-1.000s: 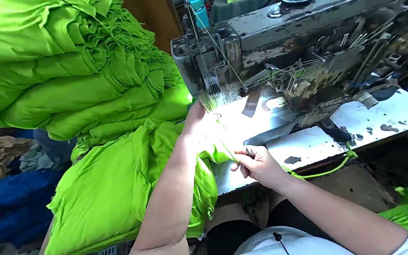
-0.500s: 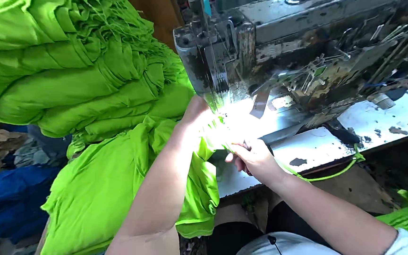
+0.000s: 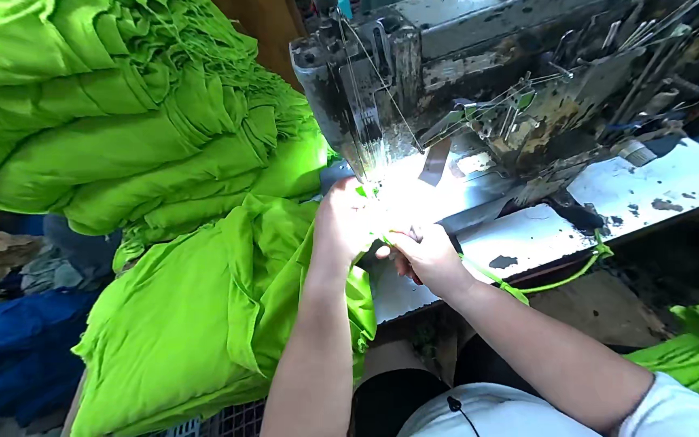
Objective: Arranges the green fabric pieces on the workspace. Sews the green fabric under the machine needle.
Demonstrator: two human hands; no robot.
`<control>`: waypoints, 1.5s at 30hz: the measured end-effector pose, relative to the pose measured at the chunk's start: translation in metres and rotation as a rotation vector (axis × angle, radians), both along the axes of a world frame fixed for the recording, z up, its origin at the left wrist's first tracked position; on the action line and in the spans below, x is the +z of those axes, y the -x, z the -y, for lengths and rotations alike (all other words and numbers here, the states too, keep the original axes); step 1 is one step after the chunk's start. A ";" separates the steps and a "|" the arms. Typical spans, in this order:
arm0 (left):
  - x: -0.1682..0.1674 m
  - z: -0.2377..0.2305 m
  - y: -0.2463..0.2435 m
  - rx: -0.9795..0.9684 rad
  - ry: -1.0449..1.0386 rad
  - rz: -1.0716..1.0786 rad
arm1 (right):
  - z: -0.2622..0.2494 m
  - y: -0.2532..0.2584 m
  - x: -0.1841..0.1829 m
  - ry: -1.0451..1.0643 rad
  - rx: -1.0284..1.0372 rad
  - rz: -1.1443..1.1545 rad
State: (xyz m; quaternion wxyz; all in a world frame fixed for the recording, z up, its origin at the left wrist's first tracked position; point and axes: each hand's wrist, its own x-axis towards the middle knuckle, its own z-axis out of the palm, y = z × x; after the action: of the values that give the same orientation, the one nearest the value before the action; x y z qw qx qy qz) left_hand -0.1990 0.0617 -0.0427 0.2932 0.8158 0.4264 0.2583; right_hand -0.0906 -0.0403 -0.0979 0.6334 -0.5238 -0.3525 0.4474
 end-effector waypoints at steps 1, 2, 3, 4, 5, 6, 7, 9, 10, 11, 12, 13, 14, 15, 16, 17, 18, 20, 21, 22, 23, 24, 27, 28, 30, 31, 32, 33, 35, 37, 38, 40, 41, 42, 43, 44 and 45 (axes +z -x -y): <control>0.001 -0.002 0.001 -0.019 0.062 0.052 | 0.001 0.000 0.000 -0.004 0.004 -0.005; 0.002 -0.005 0.003 -0.031 0.130 0.107 | 0.000 -0.001 0.000 -0.006 0.008 -0.001; 0.004 -0.007 0.003 -0.036 0.199 0.152 | 0.000 -0.002 0.001 -0.008 0.010 0.003; 0.005 -0.008 0.004 -0.042 0.260 0.189 | 0.000 -0.003 0.002 -0.004 0.013 0.000; 0.005 -0.008 0.007 -0.050 0.307 0.213 | 0.000 -0.003 0.001 0.002 0.014 -0.001; 0.006 -0.008 0.010 -0.055 0.344 0.227 | 0.000 -0.003 0.000 0.004 0.014 0.000; 0.007 -0.008 0.012 -0.053 0.374 0.244 | 0.000 -0.003 -0.001 0.005 0.015 0.002; 0.011 -0.004 0.015 -0.022 0.445 0.345 | 0.000 -0.003 -0.001 -0.005 0.023 -0.025; 0.014 -0.002 0.016 -0.004 0.521 0.440 | 0.000 -0.003 0.001 0.002 0.036 -0.062; 0.016 0.001 0.017 0.006 0.621 0.582 | 0.002 -0.004 0.004 0.030 0.065 -0.097; 0.017 0.005 0.018 0.010 0.699 0.740 | 0.003 -0.007 0.008 0.066 0.106 -0.120; 0.019 0.009 0.017 0.008 0.734 0.860 | 0.003 -0.011 0.014 0.095 0.145 -0.098; 0.022 0.013 0.017 -0.002 0.731 0.923 | 0.002 -0.014 0.021 0.113 0.158 0.009; 0.025 0.017 0.016 -0.015 0.708 0.954 | 0.001 -0.017 0.028 0.119 0.142 0.205; 0.027 0.021 0.013 -0.020 0.669 0.962 | 0.000 -0.019 0.034 0.113 0.102 0.435; 0.030 0.025 0.011 -0.021 0.629 0.957 | 0.001 -0.020 0.040 0.102 0.071 0.624; 0.033 0.028 0.007 -0.014 0.584 0.934 | 0.000 -0.021 0.043 0.054 0.057 0.748; 0.035 0.031 0.005 -0.004 0.404 0.805 | 0.006 -0.026 0.050 -0.001 0.166 0.783; 0.035 0.030 0.008 -0.022 0.234 0.657 | 0.014 -0.027 0.053 -0.023 0.265 0.727; 0.034 0.027 0.013 -0.061 0.018 0.481 | 0.022 -0.027 0.051 -0.079 0.338 0.692; 0.036 0.024 0.020 -0.151 -0.199 0.267 | 0.029 -0.025 0.046 -0.160 0.368 0.704; 0.043 0.023 0.025 -0.284 -0.357 0.041 | 0.033 -0.024 0.042 -0.246 0.378 0.751; 0.049 0.014 0.028 -0.743 -0.603 -0.417 | 0.028 -0.029 0.035 -0.315 0.404 0.804; 0.050 0.010 0.028 -0.820 -0.680 -0.471 | 0.024 -0.034 0.032 -0.274 0.413 0.790; 0.061 0.006 0.026 -0.844 -0.723 -0.606 | 0.016 -0.045 0.022 -0.089 0.423 0.771; 0.069 0.004 0.024 -0.803 -0.704 -0.720 | 0.013 -0.048 0.013 -0.027 0.420 0.742; 0.077 0.002 0.019 -0.737 -0.680 -0.844 | 0.011 -0.049 0.004 -0.034 0.390 0.708; 0.083 -0.001 0.014 -0.668 -0.659 -0.968 | 0.009 -0.047 -0.003 -0.080 0.350 0.674; 0.085 -0.011 0.008 -0.601 -0.682 -1.053 | 0.008 -0.041 -0.007 -0.122 0.296 0.635; 0.086 -0.019 0.005 -0.602 -0.702 -1.051 | 0.007 -0.037 -0.004 -0.115 0.270 0.637; 0.090 -0.018 0.003 -0.619 -0.673 -1.060 | 0.007 -0.036 -0.002 -0.104 0.269 0.643; 0.095 -0.009 -0.001 -0.675 -0.589 -1.100 | 0.008 -0.036 -0.002 -0.094 0.270 0.652; 0.098 -0.003 -0.002 -0.700 -0.560 -1.115 | 0.008 -0.036 -0.004 -0.100 0.270 0.657; 0.100 0.002 -0.003 -0.723 -0.549 -1.131 | 0.008 -0.037 -0.005 -0.112 0.269 0.657; 0.101 0.006 -0.004 -0.730 -0.550 -1.158 | 0.008 -0.036 -0.006 -0.126 0.267 0.650; 0.100 0.008 -0.005 -0.724 -0.572 -1.175 | 0.008 -0.036 -0.008 -0.140 0.264 0.637; 0.100 0.009 -0.006 -0.709 -0.598 -1.200 | 0.008 -0.036 -0.008 -0.142 0.265 0.618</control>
State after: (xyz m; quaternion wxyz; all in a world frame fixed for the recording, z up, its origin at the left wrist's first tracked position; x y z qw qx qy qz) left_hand -0.1934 0.0530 0.0573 -0.1574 0.9494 0.1368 -0.2350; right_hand -0.0545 -0.0483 -0.1058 0.4679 -0.5390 -0.6229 0.3202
